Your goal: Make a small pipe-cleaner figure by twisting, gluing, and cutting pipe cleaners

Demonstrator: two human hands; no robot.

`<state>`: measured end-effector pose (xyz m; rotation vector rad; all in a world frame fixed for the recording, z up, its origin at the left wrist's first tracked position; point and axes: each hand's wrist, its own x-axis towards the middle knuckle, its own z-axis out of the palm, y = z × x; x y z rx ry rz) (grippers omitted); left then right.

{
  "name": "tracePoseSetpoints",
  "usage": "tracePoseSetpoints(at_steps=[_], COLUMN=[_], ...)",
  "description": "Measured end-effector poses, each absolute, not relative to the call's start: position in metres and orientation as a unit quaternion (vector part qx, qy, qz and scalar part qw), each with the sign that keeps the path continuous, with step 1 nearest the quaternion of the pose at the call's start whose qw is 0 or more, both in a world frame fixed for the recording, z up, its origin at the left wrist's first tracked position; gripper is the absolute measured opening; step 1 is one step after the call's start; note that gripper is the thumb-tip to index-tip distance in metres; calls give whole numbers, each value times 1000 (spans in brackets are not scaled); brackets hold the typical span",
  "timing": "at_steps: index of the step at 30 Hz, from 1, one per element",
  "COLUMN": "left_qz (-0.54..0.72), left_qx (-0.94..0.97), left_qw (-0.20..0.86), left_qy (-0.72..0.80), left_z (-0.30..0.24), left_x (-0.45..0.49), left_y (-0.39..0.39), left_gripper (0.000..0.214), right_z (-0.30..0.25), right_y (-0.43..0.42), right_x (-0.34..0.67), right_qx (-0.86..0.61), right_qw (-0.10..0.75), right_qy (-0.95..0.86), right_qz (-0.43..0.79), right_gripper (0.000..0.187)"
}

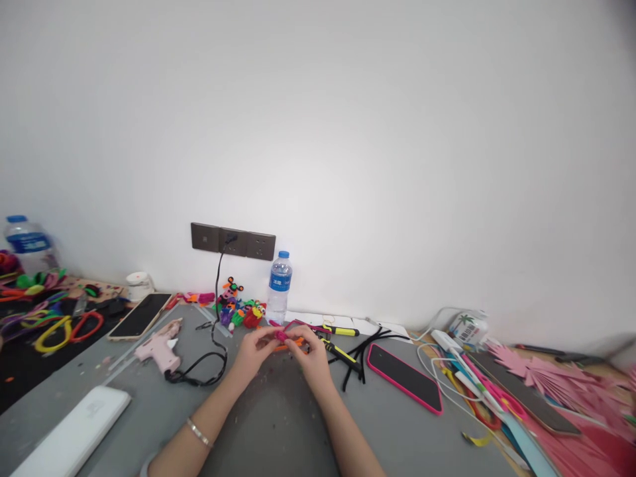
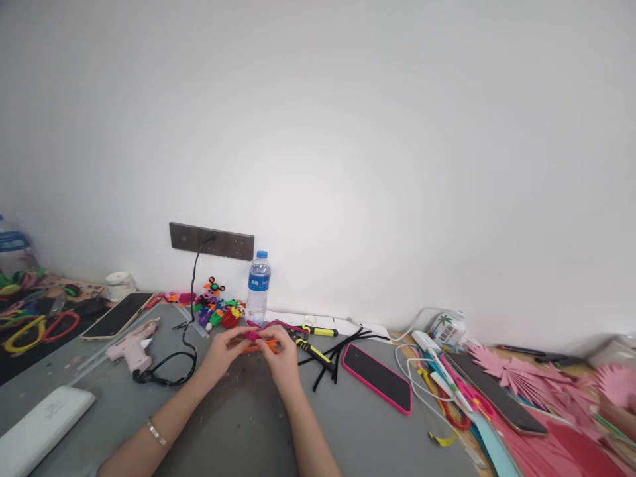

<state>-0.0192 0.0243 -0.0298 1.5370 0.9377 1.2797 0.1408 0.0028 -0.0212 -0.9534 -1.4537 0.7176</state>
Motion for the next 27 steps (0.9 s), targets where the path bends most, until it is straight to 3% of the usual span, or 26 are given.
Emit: tracePoseSetpoints(at_steps=[27], left_qz=[541], left_qx=[603], left_qw=[455], left_qy=[369], left_z=[-33], left_x=[-20], left_y=[26], left_gripper=[15], right_z=[-26], right_y=[6], right_x=[146], right_qx=[-424], right_qw=[565], right_qy=[-626], right_qz=[329], right_gripper=[16])
